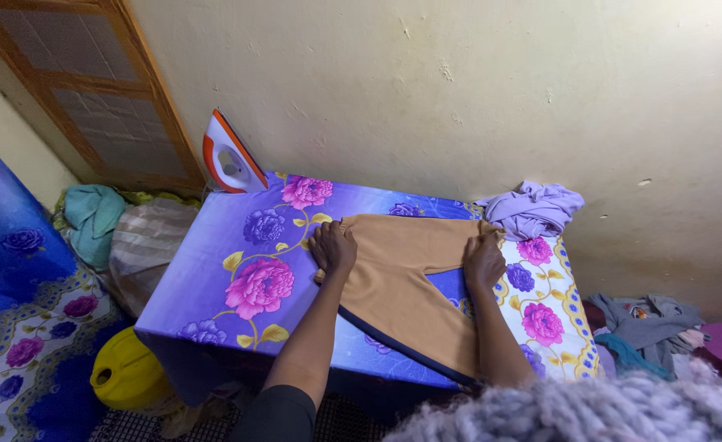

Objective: The person folds a pair of beige pants on a floral-patterned table, smoothing and aligning the fabric before folding it into a compact rectangle. They then pick up a teal garment, unfold it, and fold it similarly on the same table.

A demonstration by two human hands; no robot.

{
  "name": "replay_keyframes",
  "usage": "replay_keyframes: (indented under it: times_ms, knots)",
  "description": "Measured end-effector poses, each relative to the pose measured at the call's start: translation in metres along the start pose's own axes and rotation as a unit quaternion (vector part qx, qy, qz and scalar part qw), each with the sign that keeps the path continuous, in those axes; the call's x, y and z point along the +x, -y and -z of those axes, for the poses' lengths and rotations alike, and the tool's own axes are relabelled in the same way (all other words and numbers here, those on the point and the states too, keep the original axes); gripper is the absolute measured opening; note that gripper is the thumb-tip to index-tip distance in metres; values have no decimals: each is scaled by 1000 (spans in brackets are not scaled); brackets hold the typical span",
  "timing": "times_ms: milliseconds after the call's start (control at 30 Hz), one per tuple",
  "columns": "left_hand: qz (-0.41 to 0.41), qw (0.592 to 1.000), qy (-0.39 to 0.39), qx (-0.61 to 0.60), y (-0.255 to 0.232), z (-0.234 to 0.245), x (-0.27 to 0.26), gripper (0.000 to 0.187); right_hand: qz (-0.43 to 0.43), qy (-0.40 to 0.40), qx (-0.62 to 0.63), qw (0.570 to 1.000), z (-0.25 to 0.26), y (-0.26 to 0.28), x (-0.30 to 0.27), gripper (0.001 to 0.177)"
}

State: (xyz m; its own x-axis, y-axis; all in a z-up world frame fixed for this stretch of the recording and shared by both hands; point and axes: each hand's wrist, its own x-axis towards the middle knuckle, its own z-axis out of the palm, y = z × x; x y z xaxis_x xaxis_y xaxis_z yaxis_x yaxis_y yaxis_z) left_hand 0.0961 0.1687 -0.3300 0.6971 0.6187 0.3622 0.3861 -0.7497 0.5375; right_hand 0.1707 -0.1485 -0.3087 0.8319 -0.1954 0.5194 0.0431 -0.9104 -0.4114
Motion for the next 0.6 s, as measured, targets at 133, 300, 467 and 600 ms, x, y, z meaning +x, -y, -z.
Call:
replay_keyframes:
  times_ms: [133,300,467,600]
  knots:
    - [34,999,-21,15,-10,5,6,31,68,-25,35,997,-13,-1,9,19]
    - [65,997,-36,37,-20,13,12,28,89,-17,45,995,-24,8,27,19]
    - [81,995,-27,45,-24,7,27,28,140,-46,41,988,-30,20,42,20]
    - [92,993,-55,40,-23,-3,38,30,144,-31,32,989,-28,26,46,23]
